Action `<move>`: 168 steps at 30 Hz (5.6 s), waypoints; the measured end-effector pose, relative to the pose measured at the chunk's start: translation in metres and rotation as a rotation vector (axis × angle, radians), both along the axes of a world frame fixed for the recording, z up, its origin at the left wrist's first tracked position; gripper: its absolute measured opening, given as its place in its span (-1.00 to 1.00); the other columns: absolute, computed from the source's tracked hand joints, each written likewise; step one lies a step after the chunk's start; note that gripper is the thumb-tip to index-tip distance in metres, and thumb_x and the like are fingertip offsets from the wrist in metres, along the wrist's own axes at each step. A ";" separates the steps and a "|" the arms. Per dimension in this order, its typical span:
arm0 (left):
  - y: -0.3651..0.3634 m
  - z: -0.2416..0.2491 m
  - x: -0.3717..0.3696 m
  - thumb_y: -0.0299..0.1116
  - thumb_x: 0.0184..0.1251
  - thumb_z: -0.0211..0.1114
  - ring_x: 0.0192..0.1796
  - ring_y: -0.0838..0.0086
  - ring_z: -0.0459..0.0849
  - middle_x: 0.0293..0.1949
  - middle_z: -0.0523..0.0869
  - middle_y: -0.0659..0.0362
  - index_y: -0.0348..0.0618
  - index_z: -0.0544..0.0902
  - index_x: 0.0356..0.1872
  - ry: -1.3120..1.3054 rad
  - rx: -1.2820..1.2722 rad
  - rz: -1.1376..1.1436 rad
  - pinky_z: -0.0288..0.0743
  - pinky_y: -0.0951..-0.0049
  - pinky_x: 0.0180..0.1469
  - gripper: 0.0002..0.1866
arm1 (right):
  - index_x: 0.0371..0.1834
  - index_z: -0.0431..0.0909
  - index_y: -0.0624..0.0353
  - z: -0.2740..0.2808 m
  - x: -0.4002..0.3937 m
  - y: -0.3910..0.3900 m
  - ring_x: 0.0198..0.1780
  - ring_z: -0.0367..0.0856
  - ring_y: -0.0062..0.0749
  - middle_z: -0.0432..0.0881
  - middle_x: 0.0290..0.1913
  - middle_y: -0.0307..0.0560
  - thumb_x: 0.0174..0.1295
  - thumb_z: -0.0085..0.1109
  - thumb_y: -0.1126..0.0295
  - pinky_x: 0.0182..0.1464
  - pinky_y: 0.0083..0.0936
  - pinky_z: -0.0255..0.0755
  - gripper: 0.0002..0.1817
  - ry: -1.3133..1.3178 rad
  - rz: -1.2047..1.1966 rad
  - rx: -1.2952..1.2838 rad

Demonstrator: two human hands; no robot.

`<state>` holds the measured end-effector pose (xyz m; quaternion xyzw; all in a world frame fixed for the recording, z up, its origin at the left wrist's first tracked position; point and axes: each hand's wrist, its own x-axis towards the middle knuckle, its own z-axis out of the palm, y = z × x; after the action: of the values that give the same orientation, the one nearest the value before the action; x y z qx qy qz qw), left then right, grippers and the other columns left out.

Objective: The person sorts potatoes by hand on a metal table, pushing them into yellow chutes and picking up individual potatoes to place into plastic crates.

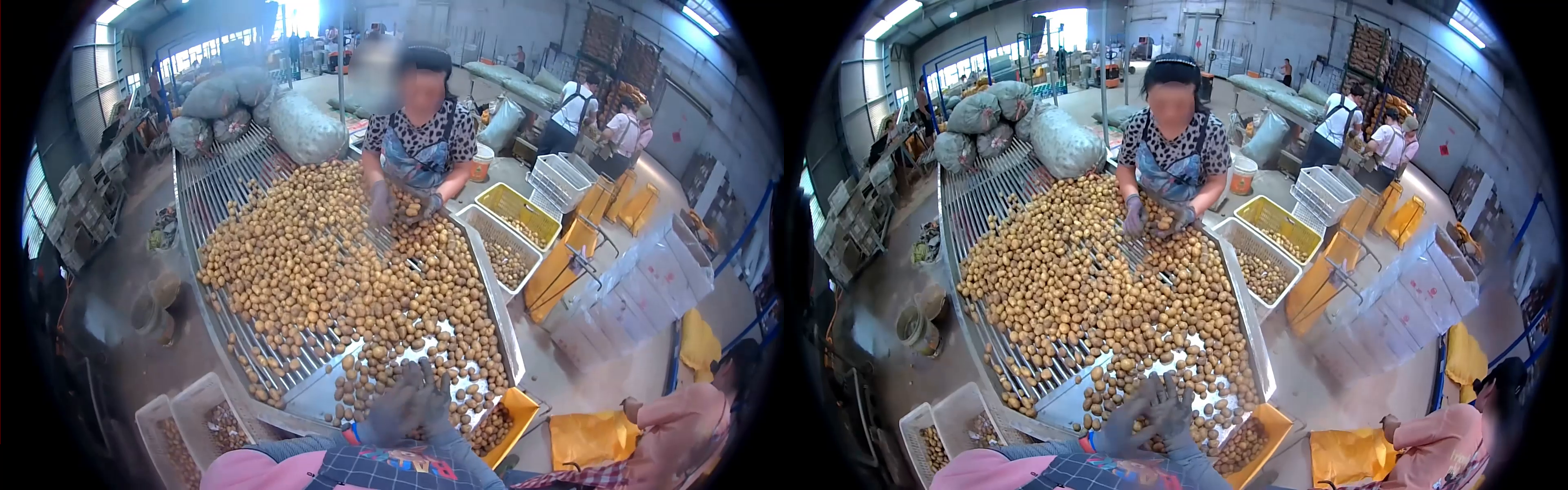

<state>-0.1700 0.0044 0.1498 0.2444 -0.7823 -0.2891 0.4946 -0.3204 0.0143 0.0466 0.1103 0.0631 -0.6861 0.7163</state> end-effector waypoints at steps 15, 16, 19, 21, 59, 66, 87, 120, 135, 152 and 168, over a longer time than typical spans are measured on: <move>-0.028 -0.129 0.147 0.17 0.22 0.37 0.52 -0.18 0.18 0.50 0.25 -0.16 -0.02 0.43 0.40 -0.796 0.195 0.206 0.15 -0.23 0.42 -0.21 | 0.45 0.37 -0.02 -0.029 0.007 0.023 0.40 0.45 -0.15 0.47 0.38 0.05 0.39 0.11 -0.08 0.36 0.05 0.27 -0.36 2.479 0.471 -0.912; -0.021 -0.139 0.154 0.17 0.22 0.37 0.52 -0.18 0.18 0.50 0.25 -0.16 -0.02 0.43 0.40 -0.807 0.198 0.206 0.15 -0.23 0.42 -0.21 | 0.44 0.39 -0.04 -0.033 -0.007 0.032 0.43 0.41 -0.15 0.47 0.38 0.03 0.40 0.06 -0.12 0.42 0.09 0.18 -0.36 2.875 0.463 -1.357; -0.009 -0.179 0.173 0.29 0.19 0.34 0.63 -0.18 -0.10 0.52 0.16 -0.26 0.02 0.34 0.48 -1.034 0.276 0.041 -0.29 -0.25 0.57 -0.09 | 0.43 0.40 -0.12 -0.056 -0.081 0.052 0.49 0.30 -0.06 0.46 0.40 0.02 0.39 -0.02 -0.17 0.48 0.16 0.01 -0.37 2.743 0.477 -1.102; -0.017 -0.186 0.152 0.32 0.19 0.31 0.62 -0.17 -0.07 0.52 0.16 -0.24 0.03 0.34 0.49 -1.072 0.211 -0.015 -0.28 -0.27 0.56 -0.08 | 0.34 0.48 -0.11 -0.052 -0.120 0.054 0.40 0.39 -0.01 0.45 0.40 0.04 0.36 0.05 -0.12 0.41 0.12 0.15 -0.43 2.921 0.541 -0.912; -0.041 -0.172 -0.033 0.19 0.27 0.30 0.59 -0.25 -0.03 0.55 0.17 -0.12 0.03 0.29 0.53 -1.122 -0.062 -0.267 -0.28 -0.32 0.55 -0.13 | 0.05 0.66 -0.06 -0.039 -0.212 0.014 0.19 0.57 -0.17 0.67 0.00 -0.15 0.36 0.10 0.13 0.31 -0.17 0.36 -0.69 2.349 0.337 0.480; -0.140 -0.186 -0.061 -0.38 0.32 0.32 0.04 0.37 0.72 -0.14 0.79 0.05 -0.25 0.75 -0.07 -0.492 0.530 -0.473 0.57 0.38 0.09 -0.77 | 0.41 0.44 -0.36 -0.024 -0.093 -0.084 0.62 0.01 0.02 0.17 0.58 0.00 0.36 -0.01 -0.16 0.50 0.47 -0.20 -0.43 2.636 0.823 0.348; -0.106 -0.159 -0.076 -0.16 0.12 0.49 0.20 0.04 0.64 0.18 0.68 -0.03 -0.16 0.71 0.07 -0.746 0.237 -0.684 0.52 0.08 0.23 -0.51 | 0.42 0.45 -0.24 -0.070 -0.117 -0.146 0.45 0.28 0.26 0.32 0.48 0.13 0.31 0.10 -0.15 0.49 0.34 -0.09 -0.38 2.587 0.376 0.558; 0.009 -0.177 0.138 -0.52 0.38 0.24 0.30 0.18 0.62 0.43 0.45 -0.12 -0.32 0.60 0.24 -0.331 0.833 0.394 0.58 0.31 0.24 -0.59 | -0.12 0.64 0.24 0.164 -0.222 -0.181 -0.24 0.76 -0.24 0.75 -0.29 0.04 0.38 0.14 -0.08 -0.21 -0.23 0.64 -0.49 2.947 -0.825 0.583; 0.009 -0.162 0.132 -0.35 0.24 0.32 0.17 -0.03 0.65 0.27 0.59 -0.10 -0.14 0.66 0.19 -0.785 0.347 0.317 0.55 0.10 0.15 -0.55 | 0.23 0.56 -0.13 -0.053 -0.124 0.038 0.46 0.34 -0.17 0.39 0.44 -0.15 0.34 0.11 0.09 0.51 -0.04 0.10 -0.58 2.881 0.830 -0.601; -0.209 -0.200 0.121 -0.02 0.22 0.39 0.56 -0.19 0.10 0.55 0.15 -0.23 -0.01 0.21 0.57 -0.770 0.018 0.196 -0.03 -0.19 0.54 -0.09 | 0.43 0.42 -0.26 -0.077 0.017 -0.003 0.65 -0.02 -0.08 0.17 0.62 -0.13 0.39 0.00 0.05 0.60 0.20 -0.28 -0.47 2.734 0.530 -0.642; -0.095 -0.146 0.075 -0.07 0.17 0.45 0.59 -0.12 0.13 0.52 0.31 -0.09 -0.05 0.51 0.38 -0.940 0.158 -0.361 -0.09 -0.23 0.54 -0.28 | 0.21 0.54 0.02 -0.006 -0.165 -0.111 0.10 0.55 -0.04 0.61 0.10 0.03 0.31 0.16 0.19 0.14 -0.12 0.45 -0.58 2.199 0.013 0.448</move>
<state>-0.0950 -0.0910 0.0040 0.2455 -0.9258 -0.2872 0.0113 -0.4851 -0.0971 0.0409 -0.4294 0.7836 -0.3801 0.2390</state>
